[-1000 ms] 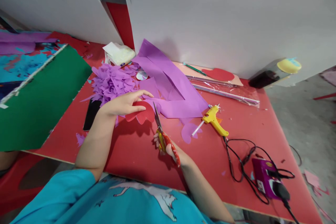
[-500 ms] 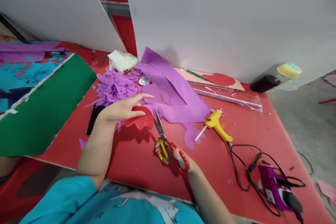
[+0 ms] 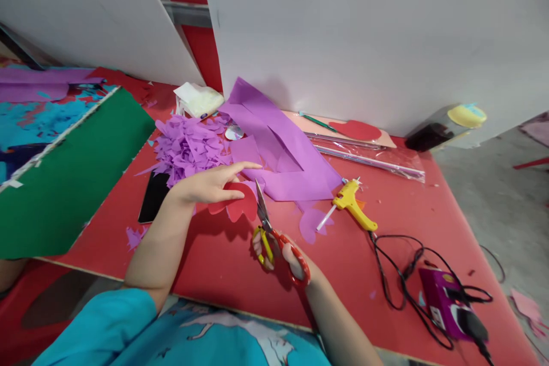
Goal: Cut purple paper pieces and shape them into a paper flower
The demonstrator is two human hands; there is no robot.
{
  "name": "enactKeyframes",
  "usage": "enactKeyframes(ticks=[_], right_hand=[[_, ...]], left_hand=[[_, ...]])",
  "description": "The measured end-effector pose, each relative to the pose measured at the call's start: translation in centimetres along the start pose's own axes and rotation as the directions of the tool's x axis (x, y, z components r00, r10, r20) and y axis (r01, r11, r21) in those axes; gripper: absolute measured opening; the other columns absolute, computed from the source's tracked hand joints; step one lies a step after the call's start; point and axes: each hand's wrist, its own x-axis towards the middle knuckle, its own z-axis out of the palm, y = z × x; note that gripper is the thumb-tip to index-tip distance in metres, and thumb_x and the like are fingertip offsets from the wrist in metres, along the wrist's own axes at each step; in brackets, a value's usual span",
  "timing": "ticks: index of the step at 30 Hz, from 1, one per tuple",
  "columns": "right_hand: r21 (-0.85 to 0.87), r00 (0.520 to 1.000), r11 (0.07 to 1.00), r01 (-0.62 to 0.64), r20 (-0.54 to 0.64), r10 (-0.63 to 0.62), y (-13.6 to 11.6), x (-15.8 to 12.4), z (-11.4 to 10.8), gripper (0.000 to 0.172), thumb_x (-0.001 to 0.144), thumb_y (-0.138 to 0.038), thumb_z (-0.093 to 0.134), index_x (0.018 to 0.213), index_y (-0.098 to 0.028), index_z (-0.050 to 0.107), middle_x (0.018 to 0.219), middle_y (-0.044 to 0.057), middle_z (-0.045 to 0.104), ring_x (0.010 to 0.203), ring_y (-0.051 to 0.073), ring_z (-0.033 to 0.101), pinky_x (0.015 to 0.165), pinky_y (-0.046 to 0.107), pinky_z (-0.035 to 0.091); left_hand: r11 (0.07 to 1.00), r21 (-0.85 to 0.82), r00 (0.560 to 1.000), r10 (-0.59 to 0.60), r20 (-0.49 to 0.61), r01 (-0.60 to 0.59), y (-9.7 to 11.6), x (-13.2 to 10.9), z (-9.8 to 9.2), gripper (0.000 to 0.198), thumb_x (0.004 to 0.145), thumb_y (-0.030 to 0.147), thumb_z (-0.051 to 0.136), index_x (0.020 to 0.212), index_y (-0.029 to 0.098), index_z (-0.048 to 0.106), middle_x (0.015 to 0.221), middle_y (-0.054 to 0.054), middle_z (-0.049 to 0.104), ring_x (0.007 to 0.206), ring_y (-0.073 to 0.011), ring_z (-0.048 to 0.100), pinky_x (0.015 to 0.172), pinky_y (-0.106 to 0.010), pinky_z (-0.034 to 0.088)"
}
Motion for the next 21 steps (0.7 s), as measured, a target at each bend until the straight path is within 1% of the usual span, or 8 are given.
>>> enactKeyframes(ticks=[5,9,14,18,21], right_hand=[[0.024,1.000,1.000,0.009,-0.029,-0.009,0.1,0.1,0.1,0.068,0.070,-0.078,0.038,0.101,-0.019,0.056,0.076,0.005,0.053,0.054,0.012,0.041,0.049,0.028,0.036],[-0.008,0.998,1.000,0.012,-0.057,-0.012,-0.2,0.2,0.4,0.068,0.070,-0.078,0.038,0.099,-0.020,0.057,0.076,0.005,0.053,0.052,0.012,0.040,0.048,0.028,0.035],[0.001,0.998,1.000,0.023,-0.058,-0.023,-0.5,0.3,0.7,0.067,0.071,-0.076,0.042,0.101,-0.017,0.056,0.079,0.006,0.053,0.055,0.011,0.041,0.048,0.026,0.033],[0.020,0.998,0.999,0.038,-0.047,-0.037,-0.5,0.4,0.8,0.068,0.071,-0.075,0.042,0.102,-0.017,0.056,0.080,0.006,0.052,0.055,0.011,0.040,0.048,0.025,0.032],[0.020,0.997,0.998,0.057,-0.059,-0.056,-0.3,0.4,0.7,0.067,0.072,-0.075,0.041,0.103,-0.017,0.055,0.080,0.006,0.053,0.055,0.011,0.041,0.048,0.025,0.034]], left_hand=[[1.000,0.002,1.000,0.013,0.011,-0.013,0.1,0.3,0.4,0.062,0.078,0.025,0.053,0.136,0.021,0.029,0.101,-0.007,0.063,0.077,-0.0155,0.058,0.073,-0.028,0.044],[1.000,-0.017,1.000,0.013,0.005,-0.013,0.4,0.4,0.4,0.062,0.079,0.026,0.052,0.136,0.021,0.029,0.103,-0.007,0.062,0.075,-0.0141,0.056,0.074,-0.029,0.044],[0.999,-0.040,1.000,0.004,-0.008,-0.004,0.7,0.3,0.3,0.060,0.079,0.026,0.052,0.135,0.020,0.030,0.080,-0.001,0.063,0.069,-0.0137,0.056,0.068,-0.027,0.044],[0.999,-0.039,1.000,-0.004,-0.009,0.004,0.9,0.4,0.4,0.059,0.080,0.025,0.052,0.135,0.019,0.030,0.076,0.000,0.062,0.066,-0.0135,0.056,0.066,-0.026,0.043],[0.999,-0.029,1.000,-0.017,-0.019,0.017,1.2,0.5,0.5,0.058,0.080,0.025,0.051,0.134,0.017,0.031,0.066,0.002,0.058,0.060,-0.0133,0.055,0.064,-0.026,0.043]])
